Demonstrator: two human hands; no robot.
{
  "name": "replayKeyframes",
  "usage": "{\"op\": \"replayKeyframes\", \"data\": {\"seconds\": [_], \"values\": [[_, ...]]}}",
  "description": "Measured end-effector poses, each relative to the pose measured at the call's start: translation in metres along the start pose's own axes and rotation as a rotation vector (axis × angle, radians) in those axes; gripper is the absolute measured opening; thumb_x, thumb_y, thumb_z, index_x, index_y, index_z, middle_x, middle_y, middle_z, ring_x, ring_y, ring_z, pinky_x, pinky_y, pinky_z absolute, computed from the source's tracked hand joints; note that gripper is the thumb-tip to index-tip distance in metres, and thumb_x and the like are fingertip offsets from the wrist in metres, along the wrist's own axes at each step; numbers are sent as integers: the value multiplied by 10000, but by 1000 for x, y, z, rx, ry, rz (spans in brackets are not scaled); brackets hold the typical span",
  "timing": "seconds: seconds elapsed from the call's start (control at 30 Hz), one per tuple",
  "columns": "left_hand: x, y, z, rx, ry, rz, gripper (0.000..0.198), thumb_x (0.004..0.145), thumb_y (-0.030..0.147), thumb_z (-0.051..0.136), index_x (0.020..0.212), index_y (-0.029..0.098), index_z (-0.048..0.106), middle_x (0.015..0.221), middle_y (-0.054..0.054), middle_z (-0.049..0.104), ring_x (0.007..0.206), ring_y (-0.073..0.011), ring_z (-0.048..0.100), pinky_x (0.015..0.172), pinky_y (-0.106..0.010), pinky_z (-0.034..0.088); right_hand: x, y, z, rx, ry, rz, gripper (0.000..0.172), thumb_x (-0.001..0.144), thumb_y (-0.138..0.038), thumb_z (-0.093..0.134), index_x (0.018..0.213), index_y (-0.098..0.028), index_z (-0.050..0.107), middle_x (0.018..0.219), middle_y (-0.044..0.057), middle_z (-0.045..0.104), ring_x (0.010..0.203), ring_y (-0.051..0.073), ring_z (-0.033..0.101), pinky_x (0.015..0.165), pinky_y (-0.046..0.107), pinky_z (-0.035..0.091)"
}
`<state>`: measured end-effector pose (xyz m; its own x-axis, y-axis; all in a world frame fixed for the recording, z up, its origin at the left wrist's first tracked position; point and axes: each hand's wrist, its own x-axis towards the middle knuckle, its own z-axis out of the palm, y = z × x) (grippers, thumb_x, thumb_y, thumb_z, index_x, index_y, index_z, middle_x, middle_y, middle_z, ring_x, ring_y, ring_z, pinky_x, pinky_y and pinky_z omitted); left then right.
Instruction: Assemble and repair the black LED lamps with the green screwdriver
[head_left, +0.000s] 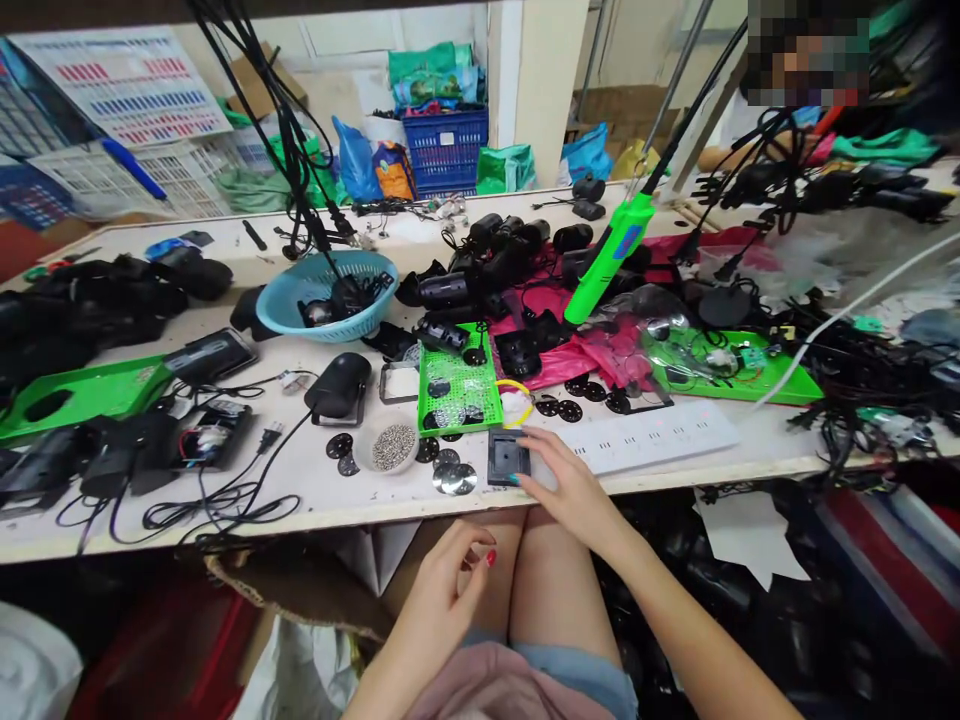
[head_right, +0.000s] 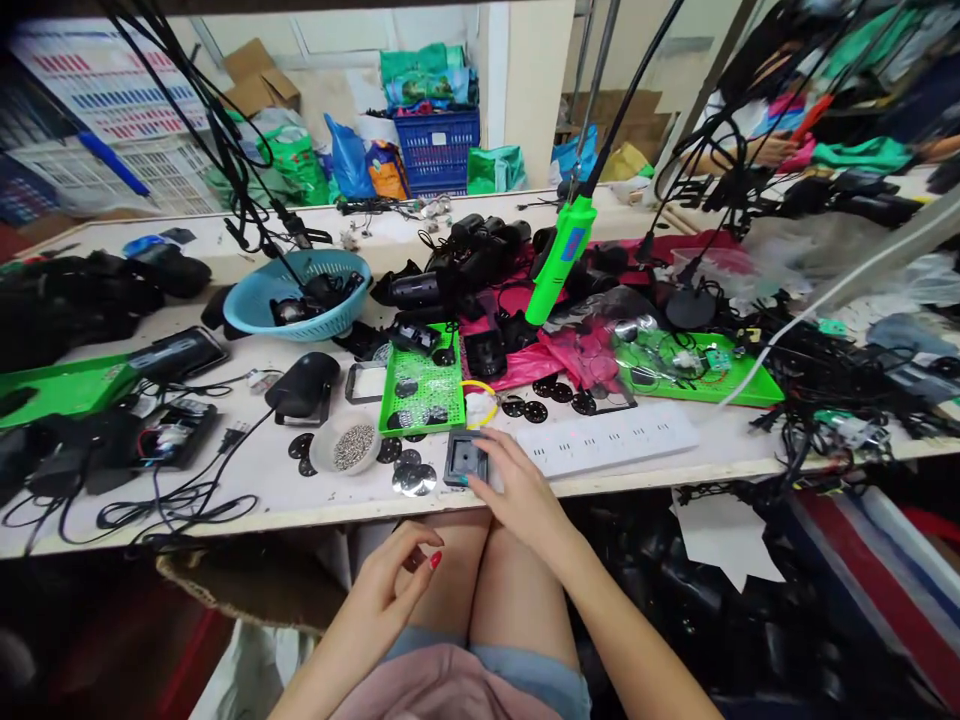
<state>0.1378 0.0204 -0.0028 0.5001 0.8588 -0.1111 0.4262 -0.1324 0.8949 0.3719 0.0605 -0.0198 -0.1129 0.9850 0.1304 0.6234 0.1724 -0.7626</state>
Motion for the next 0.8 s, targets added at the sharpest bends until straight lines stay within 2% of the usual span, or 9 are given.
{"op": "replayKeyframes", "data": {"seconds": [0.07, 0.13, 0.2, 0.3, 0.4, 0.5, 0.57, 0.63, 0.8], "values": [[-4, 1, 0, 12, -12, -35, 166, 997, 266, 456, 999, 212, 613, 1003, -38, 629, 847, -166, 610, 814, -292, 468, 9, 3, 12, -61, -28, -13, 587, 862, -304, 689, 1404, -201, 489, 1563, 156, 388, 1450, 304, 394, 1194, 500, 371], [-8, 5, -1, 33, -51, -82, 160, 981, 241, 472, 1021, 216, 624, 1030, -39, 644, 872, -168, 620, 827, -292, 472, 15, 11, 16, -82, -83, -32, 669, 815, -237, 731, 1433, -199, 479, 1569, 165, 378, 1445, 322, 406, 1193, 521, 371], [-11, 9, -2, 61, -106, -126, 166, 962, 227, 496, 1057, 224, 632, 1074, -42, 663, 926, -178, 629, 856, -294, 476, 19, 18, 14, -59, -134, -55, 633, 805, -159, 716, 1407, -218, 528, 1548, 141, 418, 1437, 308, 426, 1207, 512, 354], [-16, 7, 0, 109, -205, -162, 193, 949, 249, 520, 1103, 234, 635, 1112, -43, 688, 1016, -203, 636, 915, -314, 480, 16, 20, 1, 1, -138, -73, 608, 806, -140, 709, 1384, -268, 572, 1579, 90, 400, 1507, 297, 309, 1238, 514, 289], [-22, -9, 8, 167, -338, -182, 264, 964, 301, 497, 1196, 247, 612, 1213, -56, 688, 1133, -227, 627, 1006, -353, 462, -4, 16, -15, 187, 36, -47, 500, 801, -259, 763, 1288, -299, 658, 1510, 56, 509, 1455, 284, 405, 1211, 475, 347], [-23, -35, 18, 263, -449, -216, 356, 966, 320, 467, 1289, 217, 575, 1359, -114, 632, 1264, -266, 582, 1096, -407, 419, -37, 33, -26, 242, 343, 169, 256, 922, -437, 621, 1054, -253, 740, 1096, 56, 737, 1140, 225, 662, 1082, 411, 482], [-20, -52, 25, 287, -532, -199, 370, 960, 321, 458, 1287, 200, 580, 1380, -134, 615, 1263, -276, 591, 1082, -410, 440, -68, 63, -29, 162, 527, 386, 406, 1027, -466, 390, 1067, -206, 700, 910, 53, 732, 1006, 200, 693, 1016, 413, 517], [-14, -63, 31, 277, -579, -180, 370, 959, 349, 453, 1273, 212, 592, 1378, -128, 622, 1242, -273, 612, 1062, -401, 466, -104, 99, -28, 107, 637, 602, 421, 1049, -443, 346, 1140, -163, 647, 930, 59, 715, 954, 192, 691, 948, 422, 547], [3, -69, 37, 307, -591, -144, 452, 934, 432, 465, 1298, 202, 603, 1371, -127, 643, 1254, -304, 614, 1075, -432, 479, -184, 162, 11, 132, 512, 1029, 300, 958, -381, 611, 1166, -165, 630, 1150, 77, 667, 965, 191, 666, 845, 397, 583]]}}
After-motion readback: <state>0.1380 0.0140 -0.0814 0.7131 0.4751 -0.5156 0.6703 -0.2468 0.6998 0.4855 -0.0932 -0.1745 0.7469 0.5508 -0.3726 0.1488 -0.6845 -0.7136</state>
